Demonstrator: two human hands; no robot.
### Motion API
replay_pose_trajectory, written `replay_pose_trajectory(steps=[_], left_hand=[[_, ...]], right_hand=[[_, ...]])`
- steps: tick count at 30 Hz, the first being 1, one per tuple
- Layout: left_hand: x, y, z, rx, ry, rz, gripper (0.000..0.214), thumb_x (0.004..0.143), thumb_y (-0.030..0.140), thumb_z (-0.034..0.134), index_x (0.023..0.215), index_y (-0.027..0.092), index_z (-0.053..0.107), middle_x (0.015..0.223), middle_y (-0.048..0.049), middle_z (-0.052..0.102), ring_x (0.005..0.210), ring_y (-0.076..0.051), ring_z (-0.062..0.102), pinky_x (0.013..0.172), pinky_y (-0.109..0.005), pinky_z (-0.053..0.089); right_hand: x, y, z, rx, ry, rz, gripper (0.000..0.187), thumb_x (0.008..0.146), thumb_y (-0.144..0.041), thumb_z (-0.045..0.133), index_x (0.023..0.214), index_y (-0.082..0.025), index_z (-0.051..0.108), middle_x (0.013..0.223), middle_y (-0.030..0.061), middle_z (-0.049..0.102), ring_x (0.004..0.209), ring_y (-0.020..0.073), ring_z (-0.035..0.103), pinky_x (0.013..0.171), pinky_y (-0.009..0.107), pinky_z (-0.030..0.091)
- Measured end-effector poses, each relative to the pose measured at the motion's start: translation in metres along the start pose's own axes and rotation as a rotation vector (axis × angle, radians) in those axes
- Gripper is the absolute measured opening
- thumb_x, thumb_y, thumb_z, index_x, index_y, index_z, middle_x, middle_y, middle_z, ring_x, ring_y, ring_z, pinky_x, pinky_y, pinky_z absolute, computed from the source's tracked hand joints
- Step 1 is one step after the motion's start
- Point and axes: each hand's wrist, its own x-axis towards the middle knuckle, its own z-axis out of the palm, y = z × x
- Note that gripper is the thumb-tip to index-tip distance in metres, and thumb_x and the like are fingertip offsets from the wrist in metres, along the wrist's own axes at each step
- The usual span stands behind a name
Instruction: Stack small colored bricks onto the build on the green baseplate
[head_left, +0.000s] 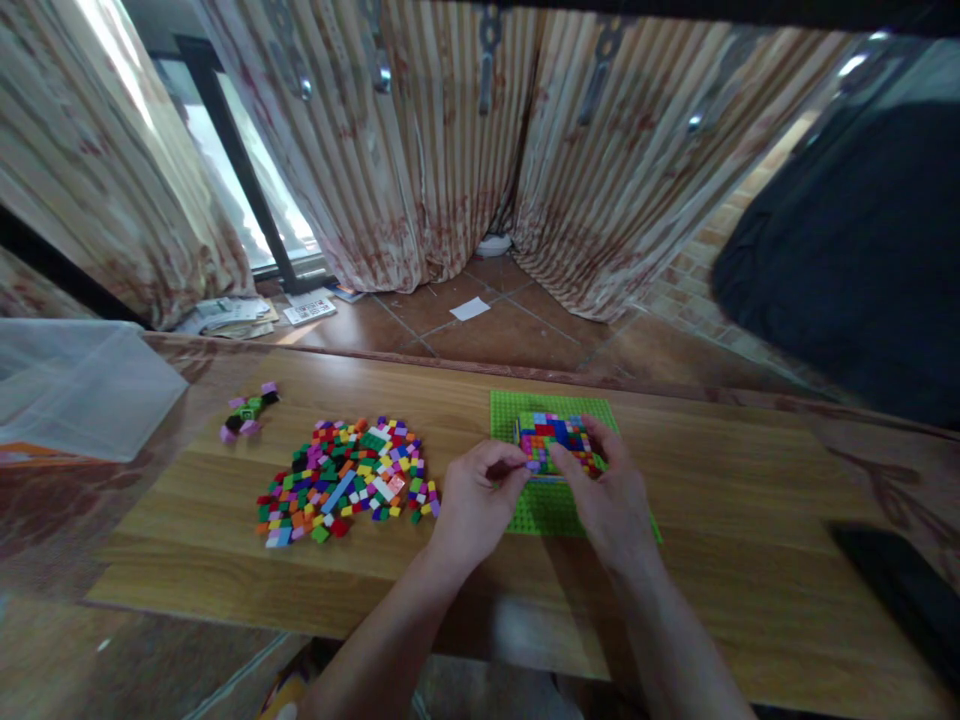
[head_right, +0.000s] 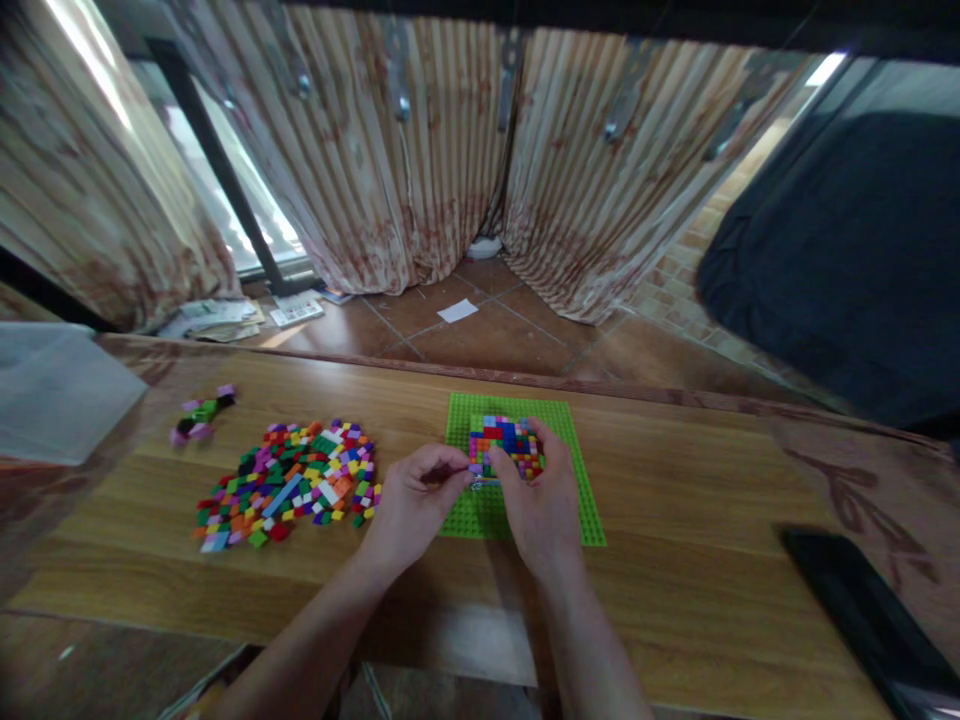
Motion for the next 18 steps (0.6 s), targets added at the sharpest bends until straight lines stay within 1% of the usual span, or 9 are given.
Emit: replay_pose_trajectory(steps=[2, 5, 13, 18], left_hand=[[-0.0003, 0.0003, 0.0004, 0.021, 0.008, 0.007, 0.005, 0.077, 0.014, 0.064, 0.073, 0.017, 0.066, 0.075, -0.0003, 0.066, 0.071, -0.012, 0.062, 0.069, -0.023, 0.049], [-0.0009, 0.0003, 0.001, 0.032, 0.012, 0.017, 0.006, 0.078, 0.014, 0.062, 0.074, 0.017, 0.066, 0.074, 0.0001, 0.066, 0.069, -0.012, 0.061, 0.067, -0.022, 0.048], [-0.0021, 0.0025, 0.0025, 0.04, 0.022, 0.012, 0.007, 0.078, 0.013, 0.062, 0.073, 0.016, 0.065, 0.072, 0.0006, 0.064, 0.067, -0.011, 0.059, 0.064, -0.021, 0.046], [-0.0026, -0.0014, 0.0035, 0.07, 0.025, 0.016, 0.009, 0.079, 0.014, 0.06, 0.072, 0.016, 0.065, 0.07, 0.0008, 0.064, 0.067, -0.011, 0.059, 0.063, -0.021, 0.045]], right_hand=[[-0.0022, -0.0008, 0.0036, -0.01, -0.021, 0.017, 0.068, 0.074, -0.048, 0.068, 0.132, -0.018, 0.05, 0.125, 0.0145, 0.059, 0.11, 0.0265, 0.058, 0.096, 0.047, 0.045], [-0.0042, -0.0023, 0.0053, -0.061, -0.04, 0.012, 0.072, 0.072, -0.049, 0.07, 0.133, -0.017, 0.049, 0.128, 0.0151, 0.056, 0.114, 0.0282, 0.056, 0.098, 0.048, 0.043], [-0.0054, -0.0073, 0.0051, -0.129, -0.036, 0.016, 0.07, 0.07, -0.052, 0.069, 0.128, -0.016, 0.054, 0.127, 0.0163, 0.056, 0.114, 0.0301, 0.054, 0.098, 0.049, 0.042], [-0.007, -0.0079, 0.0072, -0.112, -0.033, 0.016, 0.068, 0.071, -0.049, 0.068, 0.129, -0.017, 0.053, 0.127, 0.0151, 0.056, 0.114, 0.0289, 0.054, 0.098, 0.049, 0.042]])
